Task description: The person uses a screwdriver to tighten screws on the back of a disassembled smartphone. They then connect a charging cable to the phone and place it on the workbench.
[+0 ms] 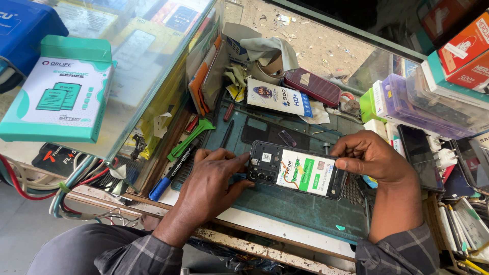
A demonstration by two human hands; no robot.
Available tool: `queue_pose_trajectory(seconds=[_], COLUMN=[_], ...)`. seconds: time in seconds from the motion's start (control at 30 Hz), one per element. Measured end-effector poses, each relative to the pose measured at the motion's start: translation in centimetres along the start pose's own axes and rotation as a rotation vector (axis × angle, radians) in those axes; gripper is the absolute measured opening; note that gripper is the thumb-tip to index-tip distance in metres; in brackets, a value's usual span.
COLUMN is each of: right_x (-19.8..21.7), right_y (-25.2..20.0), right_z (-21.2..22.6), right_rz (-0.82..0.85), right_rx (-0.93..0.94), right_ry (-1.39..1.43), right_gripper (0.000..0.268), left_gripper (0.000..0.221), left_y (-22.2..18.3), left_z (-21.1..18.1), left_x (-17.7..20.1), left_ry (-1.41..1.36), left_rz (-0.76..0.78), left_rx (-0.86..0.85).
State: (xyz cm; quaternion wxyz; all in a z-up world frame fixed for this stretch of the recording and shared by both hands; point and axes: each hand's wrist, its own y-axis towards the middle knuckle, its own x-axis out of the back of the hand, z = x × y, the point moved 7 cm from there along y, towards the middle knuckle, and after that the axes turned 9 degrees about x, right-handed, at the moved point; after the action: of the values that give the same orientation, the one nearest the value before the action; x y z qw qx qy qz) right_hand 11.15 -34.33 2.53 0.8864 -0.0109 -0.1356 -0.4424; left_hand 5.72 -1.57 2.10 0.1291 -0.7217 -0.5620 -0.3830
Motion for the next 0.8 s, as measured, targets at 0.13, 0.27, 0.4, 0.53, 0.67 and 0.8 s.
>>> queue_pose_trajectory(seconds=[0.13,0.27,0.4,0.53,0.67,0.8], right_x=[0.0,0.1,0.3,0.7,0.9,0.8], right_y=[-0.1,0.0,-0.2,-0.3,-0.3,-0.3], right_z=[0.0,-0.2,-0.4,-1.0,-1.3,-1.3], right_rz=[0.007,0.000,0.002,-0.026,-0.044,-0.008], right_rx=[-0.014,-0.028,-0.017,-0.031,-0.043,-0.025], right_ry=[-0.023,-0.016,-0.005,-0.019,-0.027,-0.049], right_gripper=[0.022,0.022,0.022,0.023,0.024,0.023], left_gripper=[0.053,0.048,0.038,0.036,0.036,0.033], left_y=[0.1,0.0,-0.2,-0.2,-0.3,-0.2], left_z=[0.0,-0.2,0.0,-0.1,-0.2,-0.2], left_x=[0.0,0.2,0.3,0.2,0.4,0.4], left_ry=[-0.012,-0.026,-0.030,-0.030,-0.044,-0.044], left_rz=[0.003,-0.013,-0.033,-0.041,-0.058,-0.049], left_rx=[0.012,-0.019,-0.009,-0.034,-0.044,-0.039])
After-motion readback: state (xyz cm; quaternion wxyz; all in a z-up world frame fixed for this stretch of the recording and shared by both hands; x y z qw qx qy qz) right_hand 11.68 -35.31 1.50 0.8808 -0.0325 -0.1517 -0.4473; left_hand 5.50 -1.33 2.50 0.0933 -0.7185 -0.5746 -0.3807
